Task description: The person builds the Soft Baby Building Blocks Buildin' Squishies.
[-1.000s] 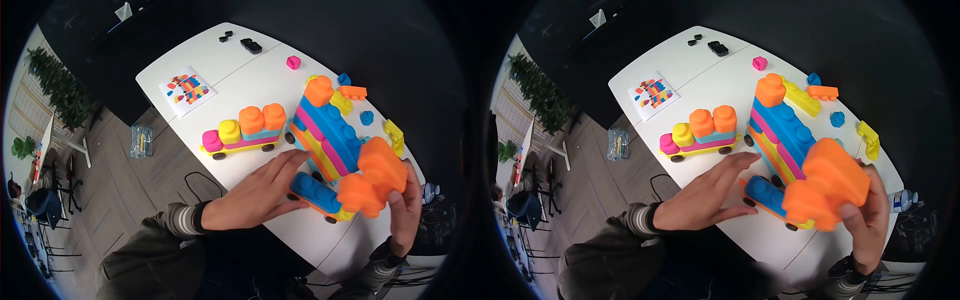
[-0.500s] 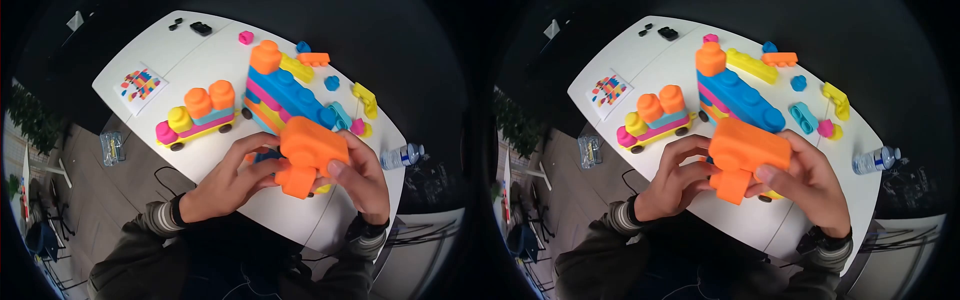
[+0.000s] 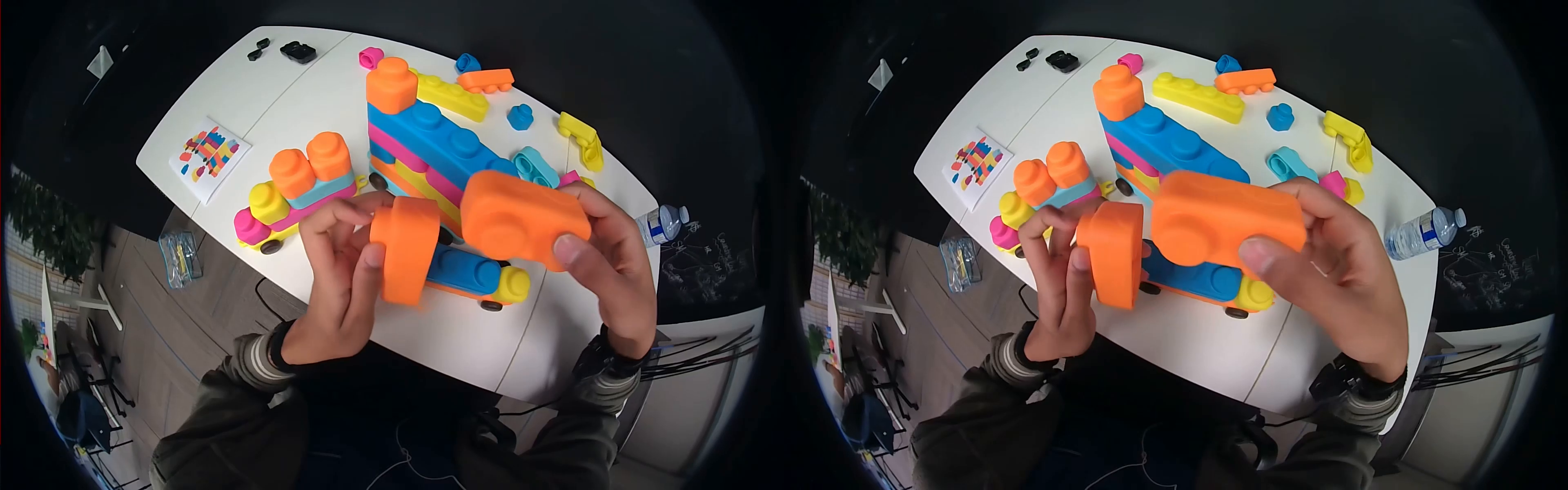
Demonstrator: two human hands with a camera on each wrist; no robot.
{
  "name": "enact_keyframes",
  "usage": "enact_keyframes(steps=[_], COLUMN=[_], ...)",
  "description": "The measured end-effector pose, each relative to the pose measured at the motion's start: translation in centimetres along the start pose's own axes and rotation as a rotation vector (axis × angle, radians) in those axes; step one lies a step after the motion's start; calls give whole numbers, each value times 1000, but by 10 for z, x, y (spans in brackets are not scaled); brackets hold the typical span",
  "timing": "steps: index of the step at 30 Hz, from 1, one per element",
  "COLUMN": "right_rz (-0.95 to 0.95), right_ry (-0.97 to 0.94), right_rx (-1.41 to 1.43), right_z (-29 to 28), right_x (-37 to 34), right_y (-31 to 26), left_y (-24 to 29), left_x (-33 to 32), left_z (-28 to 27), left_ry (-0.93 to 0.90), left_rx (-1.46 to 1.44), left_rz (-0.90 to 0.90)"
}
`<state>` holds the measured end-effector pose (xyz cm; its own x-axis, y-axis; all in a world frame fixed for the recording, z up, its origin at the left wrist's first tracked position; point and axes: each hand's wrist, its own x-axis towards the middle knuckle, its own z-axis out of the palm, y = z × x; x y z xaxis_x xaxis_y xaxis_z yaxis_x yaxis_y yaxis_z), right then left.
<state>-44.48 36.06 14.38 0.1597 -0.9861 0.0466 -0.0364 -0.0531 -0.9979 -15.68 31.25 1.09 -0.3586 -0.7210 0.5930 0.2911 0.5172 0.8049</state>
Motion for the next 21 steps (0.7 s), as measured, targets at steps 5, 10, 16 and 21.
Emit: enact_keyframes(steps=[5,10,16,21], right_rz=[100,100,248,390], right_ry=[-222,-324,-322,-141], right_rx=[-814,-701,-597,-679], right_z=[-31,-55,-49,-40], right_x=[-8,-7,3,-3], right_y=[-16,3,2,11], left_y=[1,-5,0,-2], left_x=[18,23,24,21], left_z=[-16,-6,-1,0], left_ry=[-163,-282,-332,-323], left_rx=[530,681,788,741], left_rz=[168,225,156,50])
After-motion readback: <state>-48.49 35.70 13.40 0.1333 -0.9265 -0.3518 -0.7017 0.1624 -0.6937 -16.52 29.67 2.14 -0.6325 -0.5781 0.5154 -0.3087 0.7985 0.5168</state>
